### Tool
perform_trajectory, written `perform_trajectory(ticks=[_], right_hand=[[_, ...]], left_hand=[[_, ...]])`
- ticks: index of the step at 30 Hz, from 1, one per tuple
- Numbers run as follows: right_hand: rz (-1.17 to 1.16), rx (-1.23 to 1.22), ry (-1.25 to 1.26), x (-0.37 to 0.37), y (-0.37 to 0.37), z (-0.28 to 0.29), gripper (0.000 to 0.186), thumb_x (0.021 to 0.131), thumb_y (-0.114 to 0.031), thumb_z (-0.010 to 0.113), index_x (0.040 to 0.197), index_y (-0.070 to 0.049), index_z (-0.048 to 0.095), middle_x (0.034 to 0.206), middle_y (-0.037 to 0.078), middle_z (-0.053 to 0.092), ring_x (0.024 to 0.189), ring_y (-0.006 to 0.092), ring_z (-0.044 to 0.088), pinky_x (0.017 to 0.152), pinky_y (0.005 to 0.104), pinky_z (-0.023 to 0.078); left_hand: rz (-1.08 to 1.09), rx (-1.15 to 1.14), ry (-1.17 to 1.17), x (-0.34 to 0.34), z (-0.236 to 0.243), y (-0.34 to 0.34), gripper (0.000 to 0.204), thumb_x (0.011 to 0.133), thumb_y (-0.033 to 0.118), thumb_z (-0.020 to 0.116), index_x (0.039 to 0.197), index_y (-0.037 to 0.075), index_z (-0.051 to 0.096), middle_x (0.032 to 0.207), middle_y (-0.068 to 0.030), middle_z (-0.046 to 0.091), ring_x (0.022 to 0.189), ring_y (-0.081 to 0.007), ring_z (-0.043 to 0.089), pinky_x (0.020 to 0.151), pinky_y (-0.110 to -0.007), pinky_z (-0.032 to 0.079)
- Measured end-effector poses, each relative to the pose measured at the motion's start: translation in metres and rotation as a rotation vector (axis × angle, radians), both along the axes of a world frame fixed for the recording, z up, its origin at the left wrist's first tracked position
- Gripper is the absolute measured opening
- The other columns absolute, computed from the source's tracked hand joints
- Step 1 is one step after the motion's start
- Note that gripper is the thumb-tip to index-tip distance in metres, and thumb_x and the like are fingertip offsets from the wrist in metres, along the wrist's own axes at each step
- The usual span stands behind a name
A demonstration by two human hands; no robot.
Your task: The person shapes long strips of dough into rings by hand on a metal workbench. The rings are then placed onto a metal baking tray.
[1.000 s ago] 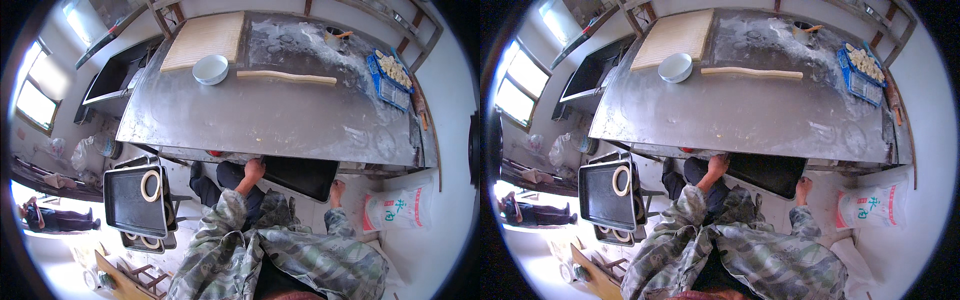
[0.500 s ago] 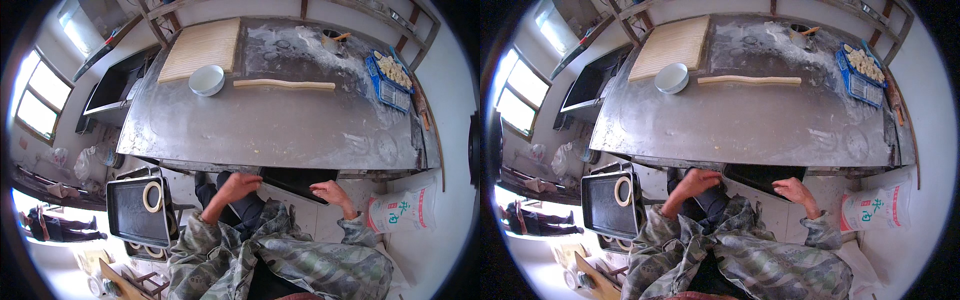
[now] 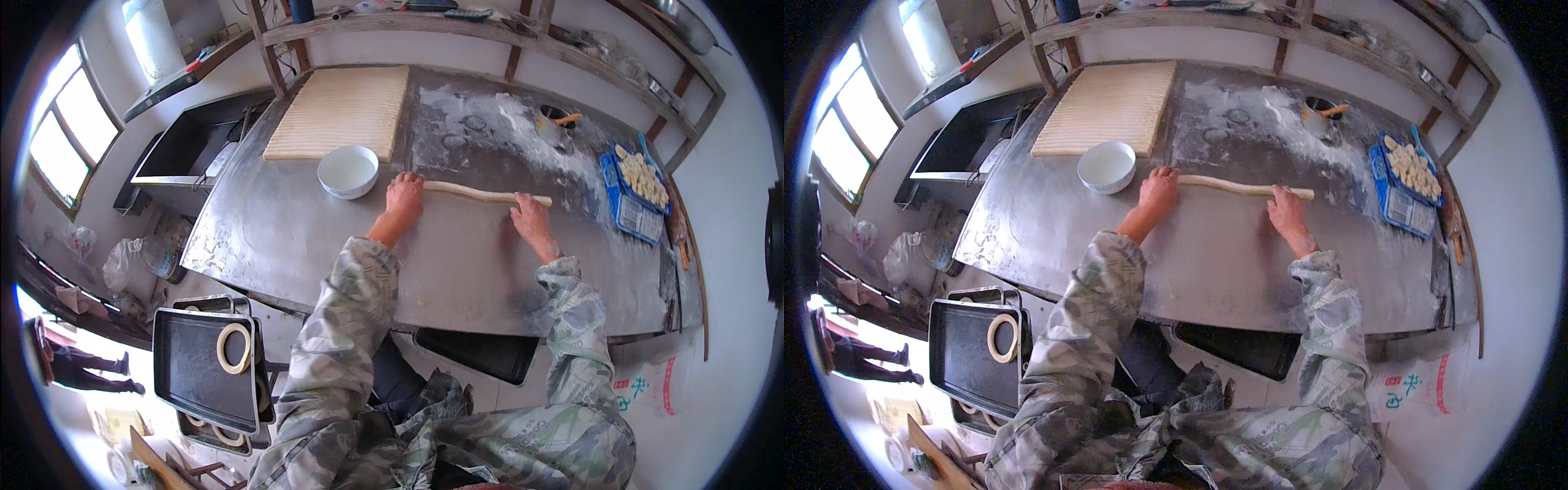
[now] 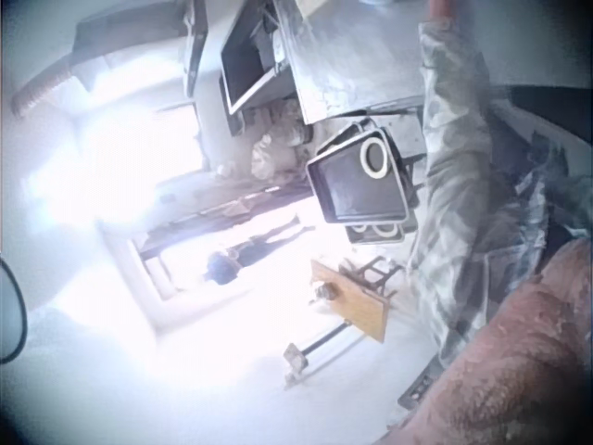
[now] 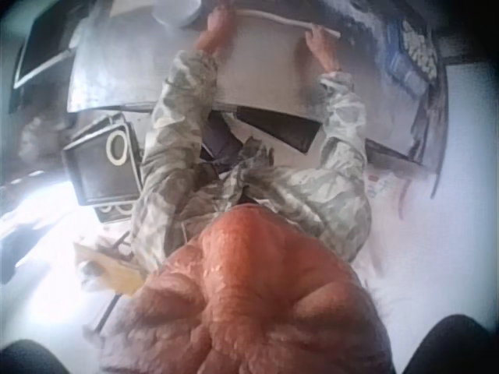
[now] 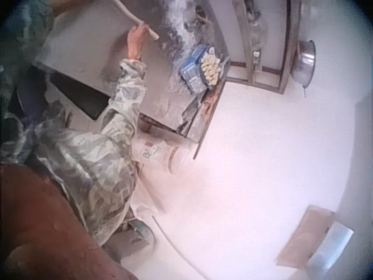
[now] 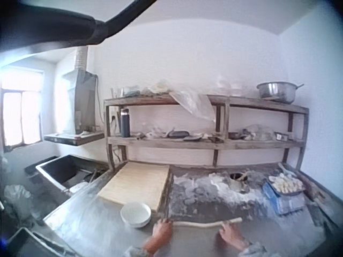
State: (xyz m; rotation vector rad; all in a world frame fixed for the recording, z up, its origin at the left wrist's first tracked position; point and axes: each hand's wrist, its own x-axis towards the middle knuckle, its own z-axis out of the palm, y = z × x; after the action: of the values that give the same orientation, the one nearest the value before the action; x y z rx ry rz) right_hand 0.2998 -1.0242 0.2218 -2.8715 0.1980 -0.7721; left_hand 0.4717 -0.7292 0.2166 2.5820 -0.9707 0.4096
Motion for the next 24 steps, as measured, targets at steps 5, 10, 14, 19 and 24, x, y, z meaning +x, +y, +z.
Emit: perform_trajectory(ticks=[5,10,14,19,24], right_hand=[[-0.076,-0.218,0.156,0.036,-0.009,-0.006,0.030,0.085,-0.013,0.064,0.114,-0.004,0.066,0.110,0.017,0.068,0.102,0.0365,0.066,0.086,0.0477,0.053],[-0.015,-0.411,0.361,0.044,-0.021,-0.002,0.017,0.089,-0.010,0.057,0.101,-0.005,0.068,0.094,0.015,0.067,0.089,0.0363,0.067,0.074,0.0511,0.053],[0.012,-0.346,0.322,-0.005,0.034,0.024,0.018,0.089,-0.014,0.057,0.101,-0.006,0.067,0.103,0.012,0.066,0.094,0.0322,0.067,0.077,0.0487,0.052],[0.240,-0.647,-0.044,-0.085,0.113,-0.008,0.021,0.090,-0.019,0.058,0.107,-0.007,0.062,0.112,0.008,0.065,0.097,0.0288,0.066,0.086,0.0502,0.049],[0.257,-0.303,0.240,-0.084,0.116,0.022,0.020,0.090,-0.022,0.062,0.104,-0.007,0.065,0.098,0.010,0.067,0.094,0.0300,0.067,0.086,0.0473,0.051]], left_hand=[[0.071,0.278,0.058,0.020,0.003,-0.004,0.028,0.088,0.011,0.057,0.113,0.010,0.071,0.119,-0.0137,0.063,0.115,-0.0327,0.059,0.092,-0.052,0.047],[0.003,0.203,0.015,-0.006,0.001,0.028,0.021,0.085,0.011,0.059,0.102,0.008,0.071,0.111,-0.0160,0.062,0.104,-0.0344,0.062,0.084,-0.050,0.050],[-0.010,0.214,-0.007,-0.039,0.022,0.092,0.019,0.085,0.010,0.060,0.102,0.007,0.069,0.107,-0.0160,0.062,0.101,-0.0343,0.063,0.078,-0.049,0.051],[-0.101,0.176,-0.062,-0.105,0.015,0.187,0.018,0.086,0.010,0.060,0.102,0.006,0.067,0.106,-0.0151,0.062,0.099,-0.0333,0.063,0.079,-0.048,0.051],[-0.052,0.243,0.007,-0.123,0.024,0.199,0.017,0.087,0.013,0.061,0.099,0.006,0.069,0.100,-0.0143,0.064,0.097,-0.0331,0.065,0.080,-0.048,0.052]])
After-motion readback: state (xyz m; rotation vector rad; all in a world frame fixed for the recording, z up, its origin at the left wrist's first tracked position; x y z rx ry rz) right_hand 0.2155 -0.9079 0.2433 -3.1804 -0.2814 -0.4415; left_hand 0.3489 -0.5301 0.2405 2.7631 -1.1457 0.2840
